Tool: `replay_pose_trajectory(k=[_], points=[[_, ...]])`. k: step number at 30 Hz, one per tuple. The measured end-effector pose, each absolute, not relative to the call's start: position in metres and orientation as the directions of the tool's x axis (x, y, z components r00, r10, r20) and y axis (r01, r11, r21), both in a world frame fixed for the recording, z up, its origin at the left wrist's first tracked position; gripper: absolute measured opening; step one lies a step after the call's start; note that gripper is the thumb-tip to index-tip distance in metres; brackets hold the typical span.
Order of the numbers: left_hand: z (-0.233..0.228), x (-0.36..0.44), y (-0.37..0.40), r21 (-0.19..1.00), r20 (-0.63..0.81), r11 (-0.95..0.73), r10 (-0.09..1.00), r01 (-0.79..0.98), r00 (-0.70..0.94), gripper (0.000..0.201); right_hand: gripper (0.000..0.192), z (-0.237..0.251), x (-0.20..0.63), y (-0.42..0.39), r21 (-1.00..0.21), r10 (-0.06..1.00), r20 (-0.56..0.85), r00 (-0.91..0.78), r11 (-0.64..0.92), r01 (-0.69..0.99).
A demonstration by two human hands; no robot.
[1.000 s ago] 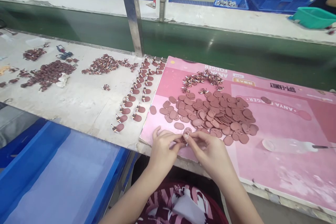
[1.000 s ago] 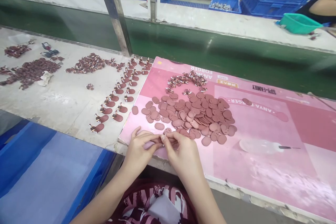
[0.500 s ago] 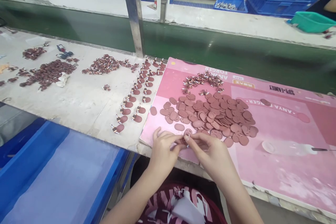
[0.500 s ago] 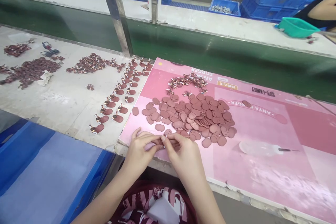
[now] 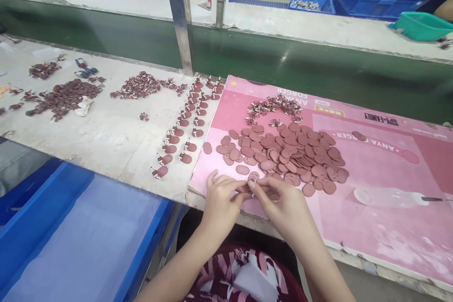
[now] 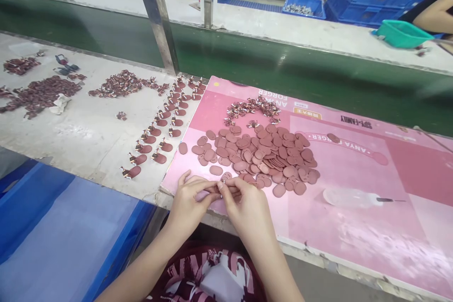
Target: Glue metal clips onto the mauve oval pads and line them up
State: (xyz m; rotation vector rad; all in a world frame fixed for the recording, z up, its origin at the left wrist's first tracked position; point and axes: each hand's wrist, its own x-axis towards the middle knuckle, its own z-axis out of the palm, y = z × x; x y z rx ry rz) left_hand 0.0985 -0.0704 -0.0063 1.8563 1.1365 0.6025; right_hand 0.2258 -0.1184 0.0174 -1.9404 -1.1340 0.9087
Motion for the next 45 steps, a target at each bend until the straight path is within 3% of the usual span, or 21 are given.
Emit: replay_pose_trajectory(k=[19, 26, 31, 35, 40, 45], points=[[-0.002, 0.097, -0.068, 0.881, -0.084, -0.155, 0.878, 0.447, 0.471, 0.024, 0.027, 0.021, 0.232, -0.118, -0.821, 0.921, -0.263, 0.289, -0.371, 0.435], [0.0, 0.095, -0.067, 0.917, -0.123, -0.075, 0.882, 0.392, 0.456, 0.02, 0.032, 0.031, 0.232, -0.119, -0.804, 0.913, -0.294, 0.282, -0.396, 0.444], [0.004, 0.091, -0.062, 0.952, -0.186, 0.047, 0.874, 0.302, 0.45, 0.017, 0.044, 0.044, 0.237, -0.126, -0.805, 0.903, -0.244, 0.353, -0.391, 0.447], [0.012, 0.086, -0.058, 0.967, -0.223, 0.135, 0.862, 0.216, 0.456, 0.017, 0.044, 0.045, 0.242, -0.128, -0.862, 0.899, -0.239, 0.368, -0.371, 0.345], [0.023, 0.075, -0.058, 0.971, -0.215, 0.143, 0.869, 0.19, 0.447, 0.016, 0.03, 0.044, 0.238, -0.121, -0.946, 0.941, -0.291, 0.171, -0.31, 0.098], [0.021, 0.059, -0.063, 0.978, -0.179, 0.12, 0.903, 0.172, 0.391, 0.019, 0.024, 0.038, 0.229, -0.108, -0.945, 0.949, -0.307, 0.066, -0.312, 0.098]])
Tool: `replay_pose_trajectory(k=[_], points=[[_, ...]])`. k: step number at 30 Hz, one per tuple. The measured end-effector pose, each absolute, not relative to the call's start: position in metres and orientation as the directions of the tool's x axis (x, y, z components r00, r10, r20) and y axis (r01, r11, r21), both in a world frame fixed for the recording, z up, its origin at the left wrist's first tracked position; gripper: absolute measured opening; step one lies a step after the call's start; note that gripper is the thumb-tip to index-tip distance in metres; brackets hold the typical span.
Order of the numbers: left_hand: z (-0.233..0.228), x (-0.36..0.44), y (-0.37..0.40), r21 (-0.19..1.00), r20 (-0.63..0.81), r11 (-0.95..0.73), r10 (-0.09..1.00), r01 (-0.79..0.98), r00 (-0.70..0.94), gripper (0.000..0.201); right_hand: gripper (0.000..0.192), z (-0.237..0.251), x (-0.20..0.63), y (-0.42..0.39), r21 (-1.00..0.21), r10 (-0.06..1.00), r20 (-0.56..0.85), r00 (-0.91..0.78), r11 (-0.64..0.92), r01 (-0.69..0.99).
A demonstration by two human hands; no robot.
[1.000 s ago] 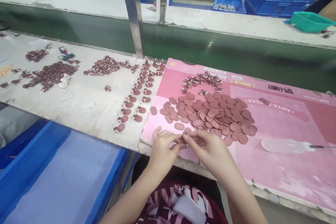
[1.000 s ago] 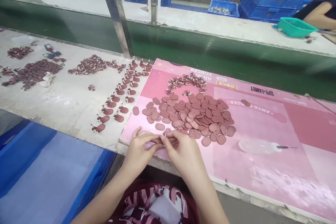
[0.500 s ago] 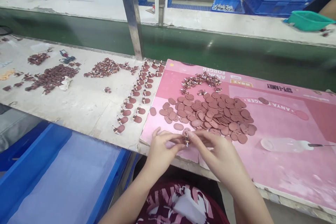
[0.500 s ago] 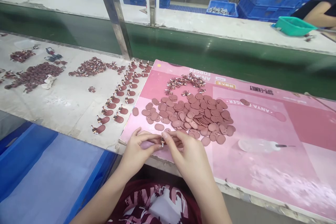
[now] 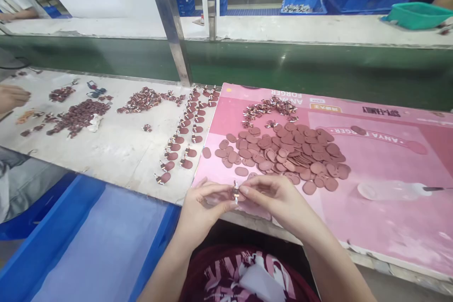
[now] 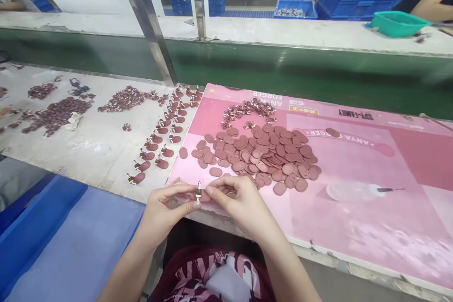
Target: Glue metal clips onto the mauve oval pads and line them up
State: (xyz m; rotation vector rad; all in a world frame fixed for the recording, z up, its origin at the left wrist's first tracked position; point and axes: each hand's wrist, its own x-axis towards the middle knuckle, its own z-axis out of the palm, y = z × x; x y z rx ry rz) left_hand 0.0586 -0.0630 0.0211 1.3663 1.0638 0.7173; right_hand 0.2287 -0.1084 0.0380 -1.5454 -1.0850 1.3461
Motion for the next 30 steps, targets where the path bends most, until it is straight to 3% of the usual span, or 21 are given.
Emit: replay_pose_trajectory(k=[4, 9, 13, 18, 23, 27, 30], points=[[0.016, 0.037, -0.069, 0.968, -0.2, 0.147, 0.943, 0.205, 0.267, 0.034, 0.018, 0.03, 0.213, -0.091, -0.944, 0.957, -0.29, 0.026, -0.291, 0.158], [0.015, 0.007, -0.072, 0.966, -0.144, 0.126, 0.987, 0.227, 0.069, 0.024, 0.014, 0.028, 0.186, -0.069, -0.934, 0.96, -0.281, 0.01, -0.276, 0.226], [0.018, -0.001, -0.068, 0.984, -0.159, 0.158, 0.987, 0.085, 0.007, 0.036, 0.016, 0.036, 0.17, -0.068, -0.961, 0.965, -0.263, 0.011, -0.263, 0.085], [0.021, 0.017, -0.064, 0.941, -0.266, 0.286, 0.956, -0.181, 0.128, 0.04, 0.024, 0.048, 0.164, -0.082, -0.969, 0.959, -0.235, 0.161, -0.219, -0.113], [0.021, 0.043, -0.069, 0.816, -0.307, 0.399, 0.912, -0.418, 0.271, 0.036, 0.024, 0.058, 0.167, -0.096, -0.975, 0.931, -0.222, 0.29, -0.207, -0.082], [0.023, 0.056, -0.076, 0.73, -0.314, 0.46, 0.883, -0.505, 0.349, 0.034, 0.025, 0.061, 0.178, -0.113, -0.973, 0.928, -0.192, 0.32, -0.222, 0.057], [0.028, 0.063, -0.081, 0.657, -0.348, 0.56, 0.82, -0.506, 0.455, 0.03, 0.023, 0.068, 0.199, -0.133, -0.909, 0.933, -0.051, 0.356, -0.191, 0.371]])
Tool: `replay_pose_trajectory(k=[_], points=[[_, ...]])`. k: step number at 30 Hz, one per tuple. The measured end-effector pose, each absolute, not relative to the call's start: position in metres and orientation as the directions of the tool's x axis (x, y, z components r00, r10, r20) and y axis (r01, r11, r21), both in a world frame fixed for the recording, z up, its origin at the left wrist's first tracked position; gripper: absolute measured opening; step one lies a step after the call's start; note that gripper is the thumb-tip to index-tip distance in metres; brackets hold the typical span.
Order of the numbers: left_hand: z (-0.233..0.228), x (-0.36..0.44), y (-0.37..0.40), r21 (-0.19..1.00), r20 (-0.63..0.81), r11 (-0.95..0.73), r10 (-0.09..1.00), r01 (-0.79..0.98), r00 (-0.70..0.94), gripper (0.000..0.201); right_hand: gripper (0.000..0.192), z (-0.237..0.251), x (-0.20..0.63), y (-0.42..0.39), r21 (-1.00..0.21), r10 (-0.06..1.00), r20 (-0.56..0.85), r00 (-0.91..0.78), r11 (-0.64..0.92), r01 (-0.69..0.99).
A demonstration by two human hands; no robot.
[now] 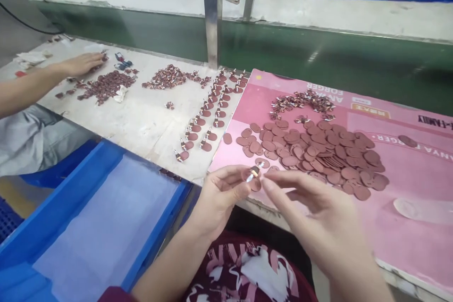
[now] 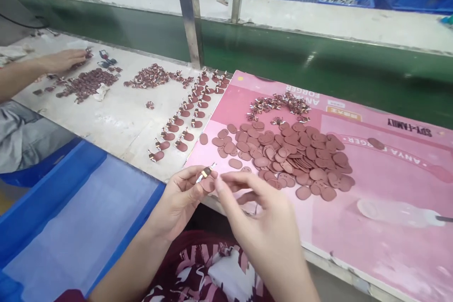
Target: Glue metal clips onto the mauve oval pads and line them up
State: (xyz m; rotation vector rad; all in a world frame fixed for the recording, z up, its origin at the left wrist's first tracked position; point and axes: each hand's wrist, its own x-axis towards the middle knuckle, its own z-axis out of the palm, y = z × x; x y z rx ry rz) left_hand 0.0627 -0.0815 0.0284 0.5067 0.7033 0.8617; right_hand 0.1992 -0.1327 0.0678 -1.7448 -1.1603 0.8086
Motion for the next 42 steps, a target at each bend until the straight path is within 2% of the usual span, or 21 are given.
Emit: replay_pose_trajectory(k=[2, 4, 7, 10, 13, 17, 23, 32, 42], points=[[0.035, 0.067, -0.086, 0.587, -0.383, 0.643, 0.756, -0.492, 0.531, 0.029, 0.027, 0.075, 0.218, -0.145, -0.802, 0.946, 0.127, 0.298, -0.078, 0.592], [0.043, 0.07, -0.09, 0.519, -0.414, 0.725, 0.677, -0.453, 0.609, 0.03, 0.034, 0.084, 0.236, -0.153, -0.703, 0.957, 0.249, 0.148, 0.074, 0.708], [0.053, 0.073, -0.096, 0.459, -0.439, 0.814, 0.556, -0.356, 0.706, 0.035, 0.026, 0.094, 0.249, -0.157, -0.66, 0.956, 0.295, -0.008, 0.21, 0.722], [0.058, 0.073, -0.1, 0.447, -0.407, 0.844, 0.487, -0.297, 0.773, 0.036, 0.014, 0.101, 0.249, -0.154, -0.699, 0.957, 0.273, -0.1, 0.268, 0.663], [0.061, 0.072, -0.103, 0.459, -0.374, 0.847, 0.458, -0.269, 0.806, 0.033, 0.011, 0.105, 0.245, -0.151, -0.754, 0.961, 0.251, -0.118, 0.27, 0.598], [0.063, 0.072, -0.105, 0.447, -0.418, 0.861, 0.44, -0.242, 0.795, 0.032, 0.008, 0.107, 0.241, -0.15, -0.792, 0.963, 0.258, -0.072, 0.254, 0.555], [0.064, 0.074, -0.108, 0.439, -0.441, 0.869, 0.43, -0.229, 0.788, 0.03, 0.015, 0.105, 0.238, -0.15, -0.805, 0.954, 0.298, -0.037, 0.272, 0.528], [0.068, 0.073, -0.106, 0.461, -0.466, 0.865, 0.427, -0.199, 0.775, 0.029, 0.021, 0.104, 0.236, -0.15, -0.843, 0.962, 0.271, -0.011, 0.243, 0.48], [0.062, 0.073, -0.107, 0.396, -0.44, 0.882, 0.426, -0.255, 0.79, 0.023, 0.025, 0.103, 0.234, -0.147, -0.856, 0.957, 0.29, -0.005, 0.262, 0.446]])
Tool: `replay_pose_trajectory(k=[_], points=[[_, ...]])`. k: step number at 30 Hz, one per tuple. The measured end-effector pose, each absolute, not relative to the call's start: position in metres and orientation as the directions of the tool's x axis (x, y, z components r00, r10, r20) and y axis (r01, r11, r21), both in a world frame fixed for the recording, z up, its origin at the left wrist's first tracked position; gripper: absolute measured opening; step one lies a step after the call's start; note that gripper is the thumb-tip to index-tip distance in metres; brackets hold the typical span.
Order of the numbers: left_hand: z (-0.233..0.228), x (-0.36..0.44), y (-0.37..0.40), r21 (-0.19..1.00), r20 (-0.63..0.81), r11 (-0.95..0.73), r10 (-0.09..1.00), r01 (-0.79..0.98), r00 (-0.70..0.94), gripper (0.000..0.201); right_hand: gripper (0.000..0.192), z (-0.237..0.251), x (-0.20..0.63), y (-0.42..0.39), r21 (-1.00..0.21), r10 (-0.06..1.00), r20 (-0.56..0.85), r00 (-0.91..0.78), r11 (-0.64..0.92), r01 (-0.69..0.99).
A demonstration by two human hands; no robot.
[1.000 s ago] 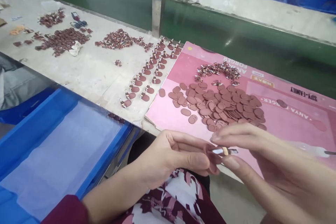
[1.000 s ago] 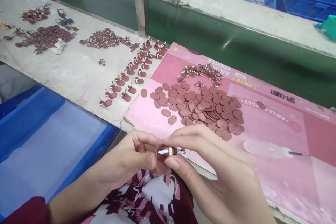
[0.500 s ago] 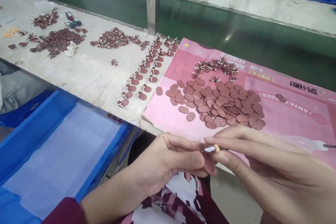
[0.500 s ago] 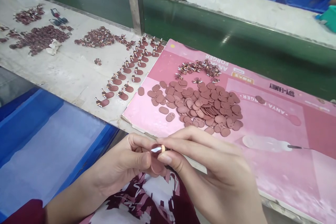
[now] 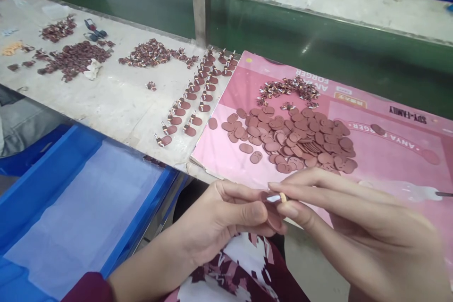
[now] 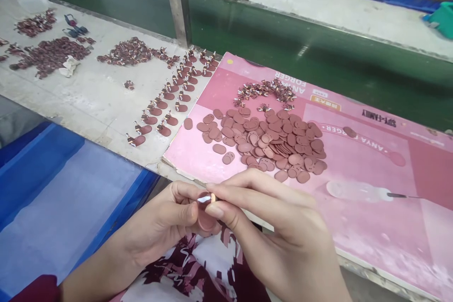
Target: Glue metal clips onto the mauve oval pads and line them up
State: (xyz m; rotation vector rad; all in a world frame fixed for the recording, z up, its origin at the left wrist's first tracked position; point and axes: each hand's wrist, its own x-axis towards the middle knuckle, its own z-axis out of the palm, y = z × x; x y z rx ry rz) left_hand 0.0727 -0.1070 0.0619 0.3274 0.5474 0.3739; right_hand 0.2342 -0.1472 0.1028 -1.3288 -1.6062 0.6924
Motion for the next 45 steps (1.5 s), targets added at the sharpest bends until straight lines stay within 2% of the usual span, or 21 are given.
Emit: replay_pose_trajectory(k=[12, 25, 28, 30, 33, 35, 39, 42, 45], points=[[0.054, 0.071, -0.106, 0.38, -0.422, 0.87, 0.466, -0.315, 0.777, 0.021, 0.021, 0.103, 0.238, -0.144, -0.817, 0.954, 0.28, -0.106, 0.295, 0.495], [0.055, 0.071, -0.106, 0.366, -0.36, 0.855, 0.495, -0.368, 0.791, 0.021, 0.025, 0.102, 0.237, -0.142, -0.795, 0.946, 0.304, -0.112, 0.317, 0.518], [0.055, 0.071, -0.105, 0.357, -0.377, 0.857, 0.496, -0.372, 0.782, 0.019, 0.024, 0.1, 0.237, -0.144, -0.789, 0.952, 0.301, -0.056, 0.282, 0.547], [0.055, 0.071, -0.104, 0.357, -0.405, 0.853, 0.508, -0.38, 0.761, 0.022, 0.019, 0.098, 0.236, -0.145, -0.802, 0.957, 0.283, 0.07, 0.196, 0.564], [0.052, 0.071, -0.103, 0.418, -0.44, 0.793, 0.603, -0.443, 0.665, 0.028, 0.015, 0.091, 0.235, -0.144, -0.863, 0.94, 0.18, 0.291, 0.009, 0.505], [0.047, 0.072, -0.102, 0.496, -0.437, 0.71, 0.702, -0.5, 0.562, 0.03, 0.021, 0.085, 0.234, -0.141, -0.913, 0.951, 0.04, 0.305, -0.09, 0.399], [0.033, 0.068, -0.098, 0.621, -0.37, 0.554, 0.831, -0.554, 0.415, 0.031, 0.025, 0.07, 0.225, -0.129, -0.959, 0.964, -0.256, 0.07, -0.262, 0.105], [0.025, 0.062, -0.097, 0.66, -0.335, 0.496, 0.866, -0.564, 0.37, 0.03, 0.025, 0.062, 0.216, -0.117, -0.912, 0.917, -0.397, -0.039, -0.398, -0.094], [0.019, 0.053, -0.093, 0.681, -0.34, 0.459, 0.888, -0.57, 0.309, 0.031, 0.026, 0.059, 0.206, -0.104, -0.84, 0.857, -0.507, -0.098, -0.516, -0.17]])
